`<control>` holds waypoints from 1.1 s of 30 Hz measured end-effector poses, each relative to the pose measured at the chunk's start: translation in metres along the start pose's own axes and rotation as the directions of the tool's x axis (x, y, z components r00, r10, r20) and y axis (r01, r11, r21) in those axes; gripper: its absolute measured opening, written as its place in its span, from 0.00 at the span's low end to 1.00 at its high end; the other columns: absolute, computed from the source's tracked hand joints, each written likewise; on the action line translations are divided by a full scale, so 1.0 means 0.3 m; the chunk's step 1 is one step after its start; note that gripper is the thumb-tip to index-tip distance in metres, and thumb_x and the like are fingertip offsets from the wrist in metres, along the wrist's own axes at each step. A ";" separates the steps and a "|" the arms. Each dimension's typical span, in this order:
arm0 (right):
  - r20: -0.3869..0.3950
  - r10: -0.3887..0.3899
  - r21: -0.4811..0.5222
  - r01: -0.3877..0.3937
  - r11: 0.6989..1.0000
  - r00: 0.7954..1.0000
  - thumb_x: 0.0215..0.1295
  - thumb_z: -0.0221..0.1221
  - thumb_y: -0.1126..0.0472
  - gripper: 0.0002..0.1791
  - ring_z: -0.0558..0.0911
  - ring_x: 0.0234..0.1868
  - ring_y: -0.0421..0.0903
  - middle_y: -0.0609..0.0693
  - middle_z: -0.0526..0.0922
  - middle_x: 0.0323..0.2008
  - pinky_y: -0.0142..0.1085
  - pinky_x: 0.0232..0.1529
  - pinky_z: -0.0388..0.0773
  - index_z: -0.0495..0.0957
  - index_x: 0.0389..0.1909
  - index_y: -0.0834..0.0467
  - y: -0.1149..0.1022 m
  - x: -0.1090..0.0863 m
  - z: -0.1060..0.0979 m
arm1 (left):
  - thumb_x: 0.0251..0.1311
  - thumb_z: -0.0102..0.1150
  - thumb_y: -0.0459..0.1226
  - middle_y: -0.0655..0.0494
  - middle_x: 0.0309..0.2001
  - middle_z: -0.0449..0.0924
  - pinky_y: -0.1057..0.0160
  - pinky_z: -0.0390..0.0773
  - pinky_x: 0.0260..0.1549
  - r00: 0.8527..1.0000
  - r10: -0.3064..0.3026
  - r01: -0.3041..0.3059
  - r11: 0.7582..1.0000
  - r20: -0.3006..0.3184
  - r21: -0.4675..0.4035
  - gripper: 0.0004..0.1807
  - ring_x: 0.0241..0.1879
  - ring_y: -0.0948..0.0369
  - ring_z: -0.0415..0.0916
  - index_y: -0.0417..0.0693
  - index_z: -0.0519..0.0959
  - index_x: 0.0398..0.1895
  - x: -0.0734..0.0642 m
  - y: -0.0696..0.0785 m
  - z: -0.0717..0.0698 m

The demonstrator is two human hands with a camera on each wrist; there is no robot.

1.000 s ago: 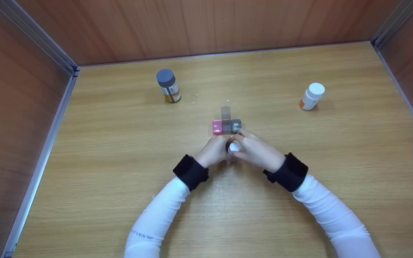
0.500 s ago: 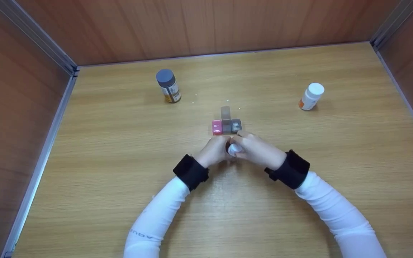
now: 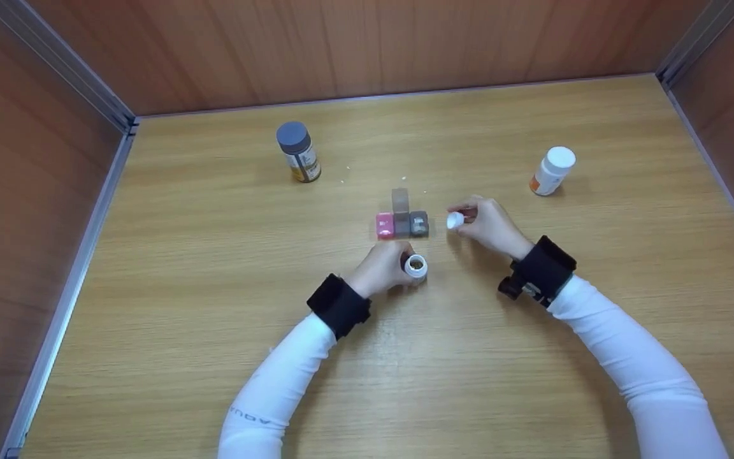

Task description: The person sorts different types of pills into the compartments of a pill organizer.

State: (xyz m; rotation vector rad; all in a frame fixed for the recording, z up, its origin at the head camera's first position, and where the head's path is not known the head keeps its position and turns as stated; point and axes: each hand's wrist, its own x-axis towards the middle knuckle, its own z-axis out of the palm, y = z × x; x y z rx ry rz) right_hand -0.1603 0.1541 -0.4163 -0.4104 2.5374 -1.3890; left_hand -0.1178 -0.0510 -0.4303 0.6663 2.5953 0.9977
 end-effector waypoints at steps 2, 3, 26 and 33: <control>-0.005 0.068 -0.041 -0.068 0.997 0.998 0.48 0.57 0.77 0.20 0.75 0.45 0.58 0.68 0.74 0.44 0.44 0.48 0.71 0.71 0.47 0.73 0.031 0.013 -0.012 | 0.37 0.67 0.29 0.49 0.27 0.78 0.67 0.72 0.31 1.000 -0.001 0.001 1.000 0.002 -0.003 0.12 0.27 0.62 0.69 0.34 0.76 0.28 0.000 0.000 0.001; -0.004 0.096 -0.064 -0.096 0.993 0.995 0.48 0.57 0.76 0.20 0.75 0.45 0.58 0.68 0.75 0.44 0.44 0.48 0.71 0.72 0.47 0.73 0.045 0.018 -0.018 | 0.37 0.67 0.29 0.48 0.28 0.78 0.67 0.73 0.31 1.000 0.002 -0.002 1.000 0.002 -0.002 0.13 0.27 0.62 0.70 0.34 0.76 0.28 0.000 0.000 0.001; 0.111 0.117 -0.346 -0.072 0.936 0.987 0.46 0.62 0.71 0.36 0.64 0.54 0.61 0.68 0.64 0.54 0.51 0.54 0.63 0.60 0.58 0.69 0.043 0.004 -0.034 | 0.40 0.67 0.31 0.48 0.29 0.78 0.65 0.74 0.33 1.000 -0.003 0.003 1.000 -0.021 0.012 0.13 0.29 0.59 0.73 0.34 0.76 0.30 0.002 0.006 -0.001; 0.269 -0.197 0.018 0.199 0.980 0.943 0.46 0.63 0.72 0.31 0.72 0.50 0.59 0.65 0.72 0.50 0.48 0.48 0.70 0.65 0.54 0.69 -0.026 -0.047 0.042 | 0.43 0.66 0.34 0.47 0.35 0.79 0.66 0.74 0.37 0.989 -0.021 0.010 0.997 -0.148 -0.075 0.17 0.35 0.57 0.75 0.34 0.76 0.37 0.014 0.034 -0.041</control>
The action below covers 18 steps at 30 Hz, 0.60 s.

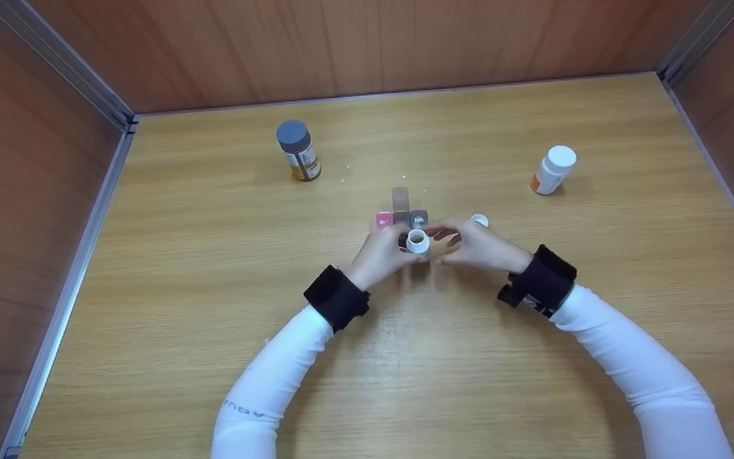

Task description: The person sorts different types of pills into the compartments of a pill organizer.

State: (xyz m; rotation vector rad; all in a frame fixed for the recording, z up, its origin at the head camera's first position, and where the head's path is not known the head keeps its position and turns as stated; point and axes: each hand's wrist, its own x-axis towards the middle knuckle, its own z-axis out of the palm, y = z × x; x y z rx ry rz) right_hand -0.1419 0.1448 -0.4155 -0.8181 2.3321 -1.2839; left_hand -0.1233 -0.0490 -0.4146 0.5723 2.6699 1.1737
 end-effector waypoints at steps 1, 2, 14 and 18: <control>-0.014 -0.033 0.019 0.034 0.999 0.999 0.46 0.63 0.72 0.30 0.73 0.49 0.58 0.65 0.73 0.49 0.47 0.48 0.71 0.66 0.54 0.70 -0.008 0.001 0.010 | 0.43 0.66 0.35 0.46 0.36 0.79 0.66 0.74 0.37 1.000 0.003 -0.004 1.000 -0.021 -0.021 0.18 0.36 0.57 0.75 0.34 0.76 0.38 0.001 0.007 -0.007; -0.036 -0.055 0.036 0.056 0.998 0.998 0.47 0.63 0.72 0.29 0.73 0.48 0.58 0.64 0.73 0.48 0.46 0.48 0.71 0.66 0.53 0.70 -0.015 0.001 0.019 | 0.43 0.66 0.35 0.46 0.36 0.79 0.67 0.74 0.37 0.999 0.008 -0.010 0.999 -0.041 -0.049 0.19 0.36 0.57 0.76 0.33 0.76 0.38 0.003 0.013 -0.012; -0.252 -0.082 0.031 0.093 0.995 0.964 0.50 0.61 0.70 0.23 0.76 0.42 0.55 0.64 0.76 0.44 0.43 0.45 0.73 0.69 0.48 0.73 -0.034 0.020 0.043 | 0.47 0.63 0.38 0.46 0.39 0.80 0.73 0.74 0.36 0.998 0.016 -0.023 0.991 -0.054 -0.132 0.20 0.37 0.59 0.77 0.34 0.75 0.42 0.029 0.034 -0.061; -0.280 -0.008 -0.016 0.004 1.000 0.960 0.50 0.61 0.70 0.24 0.75 0.42 0.55 0.65 0.75 0.44 0.43 0.46 0.73 0.68 0.49 0.73 -0.025 0.031 0.031 | 0.50 0.61 0.35 0.44 0.42 0.78 0.66 0.74 0.42 0.999 -0.041 0.042 0.999 -0.019 0.029 0.19 0.41 0.56 0.76 0.34 0.74 0.46 0.051 0.006 -0.107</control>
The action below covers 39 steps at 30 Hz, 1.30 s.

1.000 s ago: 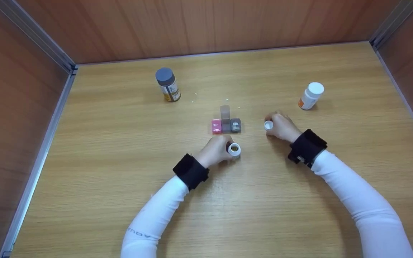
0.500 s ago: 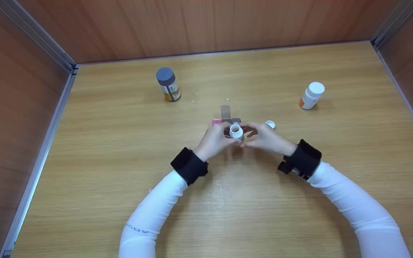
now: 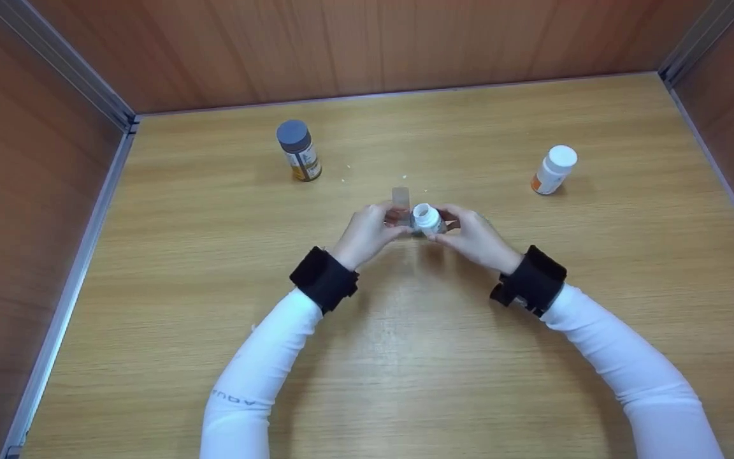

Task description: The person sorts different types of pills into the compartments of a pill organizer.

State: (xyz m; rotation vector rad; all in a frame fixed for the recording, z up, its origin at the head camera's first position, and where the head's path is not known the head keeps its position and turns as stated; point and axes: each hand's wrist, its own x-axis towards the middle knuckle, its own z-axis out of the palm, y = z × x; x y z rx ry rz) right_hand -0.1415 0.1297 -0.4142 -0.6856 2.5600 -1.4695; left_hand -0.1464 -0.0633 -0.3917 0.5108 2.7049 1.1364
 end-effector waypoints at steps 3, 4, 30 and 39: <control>0.005 0.065 -0.049 -0.065 0.997 0.998 0.50 0.61 0.70 0.25 0.74 0.43 0.55 0.64 0.74 0.45 0.43 0.47 0.72 0.67 0.51 0.72 0.011 0.024 0.000 | 0.51 0.58 0.31 0.42 0.44 0.77 0.61 0.73 0.45 0.999 -0.044 0.041 0.980 0.012 0.197 0.18 0.44 0.53 0.75 0.34 0.74 0.47 0.020 -0.028 -0.035; 0.008 0.080 -0.072 -0.080 0.994 0.997 0.50 0.61 0.70 0.25 0.74 0.44 0.55 0.64 0.73 0.45 0.43 0.47 0.72 0.67 0.51 0.72 0.014 0.033 0.001 | 0.51 0.58 0.31 0.42 0.45 0.77 0.60 0.72 0.46 0.998 -0.059 0.052 0.966 0.020 0.251 0.18 0.45 0.52 0.74 0.33 0.73 0.47 0.028 -0.036 -0.042; 0.048 -0.293 -0.565 0.268 0.780 0.955 0.47 0.53 0.80 0.20 0.70 0.40 0.55 0.61 0.71 0.39 0.43 0.39 0.72 0.76 0.44 0.65 0.034 0.109 0.046 | 0.48 0.60 0.30 0.49 0.28 0.80 0.61 0.73 0.33 0.994 -0.042 -0.002 0.918 0.103 0.397 0.02 0.31 0.55 0.75 0.38 0.79 0.23 0.070 -0.089 0.006; 0.074 -0.373 -0.677 0.321 0.662 0.925 0.48 0.54 0.80 0.20 0.71 0.42 0.56 0.63 0.71 0.41 0.43 0.37 0.74 0.78 0.43 0.63 0.037 0.120 0.051 | 0.47 0.60 0.29 0.48 0.28 0.80 0.61 0.74 0.34 0.993 -0.045 -0.004 0.915 0.110 0.404 0.02 0.32 0.54 0.76 0.37 0.79 0.23 0.076 -0.091 0.005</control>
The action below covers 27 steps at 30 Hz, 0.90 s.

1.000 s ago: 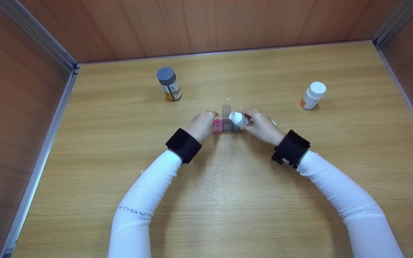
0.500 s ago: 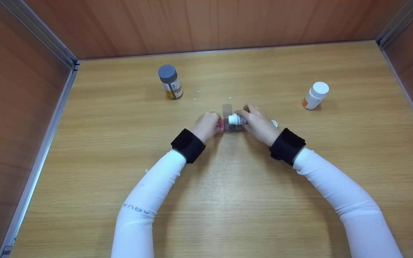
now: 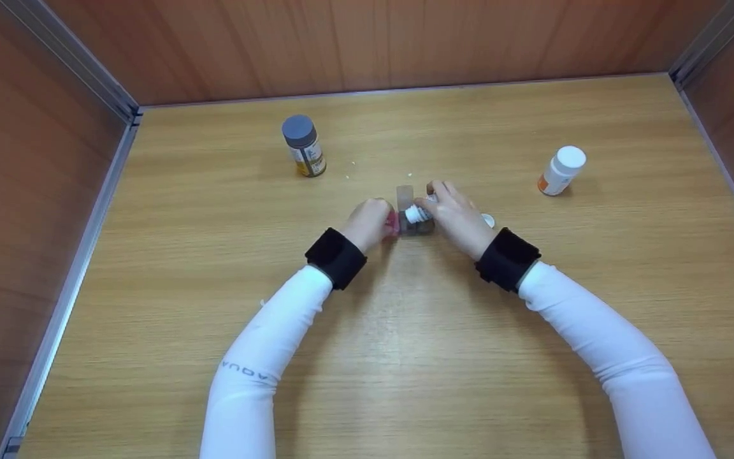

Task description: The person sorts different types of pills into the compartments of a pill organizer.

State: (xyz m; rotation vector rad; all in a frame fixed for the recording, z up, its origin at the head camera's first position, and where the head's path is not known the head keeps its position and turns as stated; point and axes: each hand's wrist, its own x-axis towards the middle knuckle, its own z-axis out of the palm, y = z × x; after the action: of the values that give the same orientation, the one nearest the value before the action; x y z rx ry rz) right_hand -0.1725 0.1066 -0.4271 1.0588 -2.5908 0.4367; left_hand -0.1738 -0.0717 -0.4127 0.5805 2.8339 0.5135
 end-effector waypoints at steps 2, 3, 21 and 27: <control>-0.008 -0.021 -0.020 0.021 1.000 1.000 0.48 0.55 0.79 0.19 0.70 0.42 0.56 0.62 0.71 0.41 0.43 0.37 0.74 0.78 0.43 0.63 0.002 0.001 0.003 | 0.47 0.60 0.29 0.48 0.28 0.80 0.61 0.74 0.34 1.000 0.005 -0.005 1.000 0.002 0.001 0.02 0.32 0.54 0.76 0.37 0.79 0.23 0.001 0.001 0.000; -0.013 -0.030 -0.023 0.030 0.999 0.999 0.48 0.56 0.78 0.19 0.70 0.42 0.56 0.62 0.71 0.41 0.42 0.37 0.74 0.78 0.43 0.63 0.002 0.002 0.005 | 0.48 0.60 0.30 0.48 0.28 0.80 0.61 0.74 0.34 1.000 0.009 -0.009 1.000 0.003 0.001 0.02 0.32 0.54 0.76 0.37 0.79 0.24 0.001 0.001 0.001; -0.049 -0.156 -0.093 0.151 0.984 0.986 0.46 0.57 0.78 0.18 0.71 0.42 0.55 0.62 0.72 0.41 0.43 0.44 0.73 0.79 0.40 0.63 0.007 0.002 0.016 | 0.49 0.61 0.32 0.51 0.28 0.81 0.63 0.74 0.35 1.000 0.026 -0.026 0.999 0.002 -0.022 0.03 0.32 0.56 0.76 0.40 0.81 0.25 0.003 0.002 0.010; -0.049 -0.060 0.005 0.060 0.998 0.997 0.48 0.57 0.78 0.17 0.72 0.41 0.56 0.63 0.72 0.40 0.43 0.41 0.74 0.77 0.42 0.65 0.008 -0.001 0.016 | 0.49 0.61 0.32 0.49 0.29 0.80 0.62 0.74 0.35 1.000 0.016 -0.016 1.000 0.011 -0.014 0.04 0.32 0.55 0.76 0.38 0.80 0.25 0.004 0.001 0.010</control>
State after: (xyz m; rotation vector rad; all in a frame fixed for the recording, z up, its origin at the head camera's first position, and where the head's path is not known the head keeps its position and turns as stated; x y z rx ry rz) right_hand -0.1747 0.1067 -0.4319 1.1108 -2.5101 0.4514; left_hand -0.1739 -0.0701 -0.4155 0.6020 2.8150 0.5314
